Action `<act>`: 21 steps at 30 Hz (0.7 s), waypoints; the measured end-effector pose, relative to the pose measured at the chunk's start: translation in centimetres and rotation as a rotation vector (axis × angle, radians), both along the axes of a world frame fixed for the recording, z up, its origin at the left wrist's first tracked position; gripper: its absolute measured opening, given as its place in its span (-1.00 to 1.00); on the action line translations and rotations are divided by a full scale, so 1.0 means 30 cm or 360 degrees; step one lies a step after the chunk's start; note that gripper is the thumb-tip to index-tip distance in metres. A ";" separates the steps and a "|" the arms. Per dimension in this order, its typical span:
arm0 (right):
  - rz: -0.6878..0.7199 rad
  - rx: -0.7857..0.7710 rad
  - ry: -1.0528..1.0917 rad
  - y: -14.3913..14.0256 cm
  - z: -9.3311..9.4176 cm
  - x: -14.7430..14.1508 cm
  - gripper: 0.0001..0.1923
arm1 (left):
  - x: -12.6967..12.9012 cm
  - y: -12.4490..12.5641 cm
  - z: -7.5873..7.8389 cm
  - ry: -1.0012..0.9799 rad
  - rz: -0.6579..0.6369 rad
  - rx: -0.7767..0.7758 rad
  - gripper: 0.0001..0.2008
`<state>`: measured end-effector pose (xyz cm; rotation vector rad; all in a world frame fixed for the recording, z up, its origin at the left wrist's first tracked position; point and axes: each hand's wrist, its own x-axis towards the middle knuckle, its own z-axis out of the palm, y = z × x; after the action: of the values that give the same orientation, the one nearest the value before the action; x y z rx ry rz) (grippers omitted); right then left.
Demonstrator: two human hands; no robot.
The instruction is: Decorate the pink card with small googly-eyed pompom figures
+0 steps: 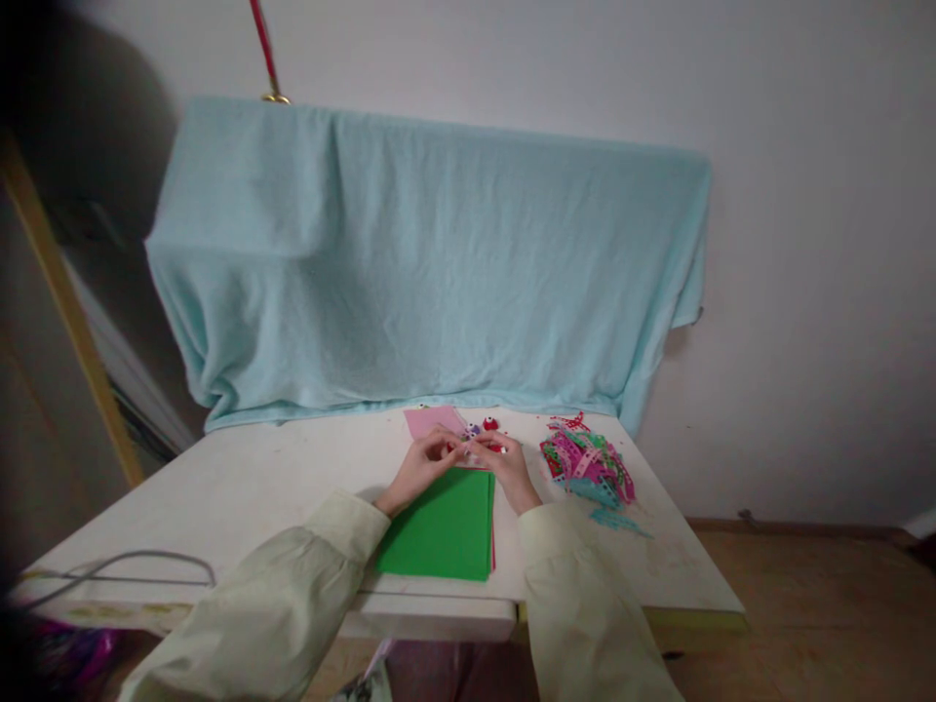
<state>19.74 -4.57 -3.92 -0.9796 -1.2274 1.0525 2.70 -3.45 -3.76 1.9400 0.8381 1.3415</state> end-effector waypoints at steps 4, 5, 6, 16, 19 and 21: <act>-0.0002 0.0016 -0.0013 -0.001 -0.002 0.000 -0.75 | -0.002 0.003 -0.005 -0.0011 -0.0038 -0.0029 -0.75; -0.0005 0.0008 -0.0011 0.000 -0.004 0.000 -0.74 | -0.003 0.004 -0.006 -0.0015 -0.0042 -0.0037 -0.74; -0.0007 -0.0003 -0.0004 0.000 -0.007 -0.001 -0.73 | -0.004 0.004 -0.007 -0.0016 -0.0050 -0.0047 -0.73; 0.0026 -0.0060 0.0036 0.007 -0.018 -0.002 -0.70 | -0.013 0.001 -0.004 -0.0049 -0.0131 -0.0187 -0.71; 0.0054 -0.0080 0.0038 0.007 -0.018 -0.004 -0.69 | -0.015 0.001 -0.003 -0.0065 -0.0165 -0.0236 -0.71; 0.0064 -0.0076 0.0026 0.007 -0.020 -0.004 -0.68 | -0.015 0.001 -0.003 -0.0078 -0.0180 -0.0260 -0.71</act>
<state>19.62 -4.36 -4.51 -0.9847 -1.2177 1.1241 2.25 -3.42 -3.87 1.7934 0.7771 1.2107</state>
